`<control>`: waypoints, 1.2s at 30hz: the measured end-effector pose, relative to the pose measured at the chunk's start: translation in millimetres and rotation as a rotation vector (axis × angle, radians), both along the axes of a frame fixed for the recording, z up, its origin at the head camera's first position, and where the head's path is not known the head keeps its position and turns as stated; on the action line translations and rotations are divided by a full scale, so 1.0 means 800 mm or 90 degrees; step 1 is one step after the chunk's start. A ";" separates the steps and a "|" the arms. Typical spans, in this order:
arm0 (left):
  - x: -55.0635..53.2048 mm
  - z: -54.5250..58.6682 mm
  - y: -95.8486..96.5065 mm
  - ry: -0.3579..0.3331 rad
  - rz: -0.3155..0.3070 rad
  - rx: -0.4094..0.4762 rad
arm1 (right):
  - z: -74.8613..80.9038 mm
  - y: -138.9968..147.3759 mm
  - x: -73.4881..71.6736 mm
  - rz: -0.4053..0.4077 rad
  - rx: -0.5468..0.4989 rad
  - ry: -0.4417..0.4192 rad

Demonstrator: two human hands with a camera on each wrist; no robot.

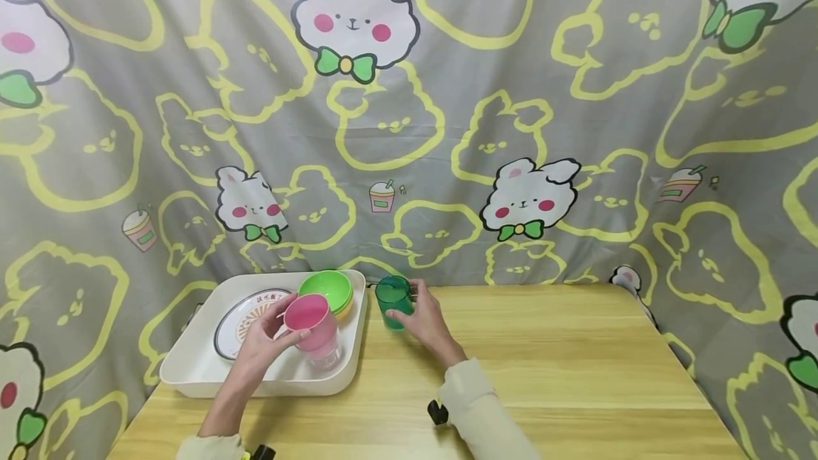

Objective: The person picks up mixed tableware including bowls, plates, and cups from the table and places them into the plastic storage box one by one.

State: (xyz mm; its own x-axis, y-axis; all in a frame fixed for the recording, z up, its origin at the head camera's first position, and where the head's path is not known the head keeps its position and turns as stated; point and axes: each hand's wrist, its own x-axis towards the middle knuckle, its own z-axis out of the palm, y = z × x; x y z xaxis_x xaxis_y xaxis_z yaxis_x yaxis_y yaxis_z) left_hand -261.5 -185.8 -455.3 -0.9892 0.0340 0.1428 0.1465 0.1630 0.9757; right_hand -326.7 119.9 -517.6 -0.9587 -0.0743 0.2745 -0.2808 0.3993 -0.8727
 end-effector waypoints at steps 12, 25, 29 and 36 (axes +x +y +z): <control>-0.005 0.045 0.006 0.179 0.015 -0.116 | 0.045 0.034 0.028 -0.010 -0.060 -0.028; -0.008 0.063 0.061 0.183 -0.055 -0.088 | 0.082 0.083 0.074 0.000 -0.053 -0.009; -0.009 0.066 0.083 0.179 -0.106 -0.073 | 0.092 0.090 0.088 0.009 -0.063 0.023; -0.013 0.076 0.113 0.151 -0.159 -0.072 | 0.113 0.094 0.102 0.034 -0.058 0.060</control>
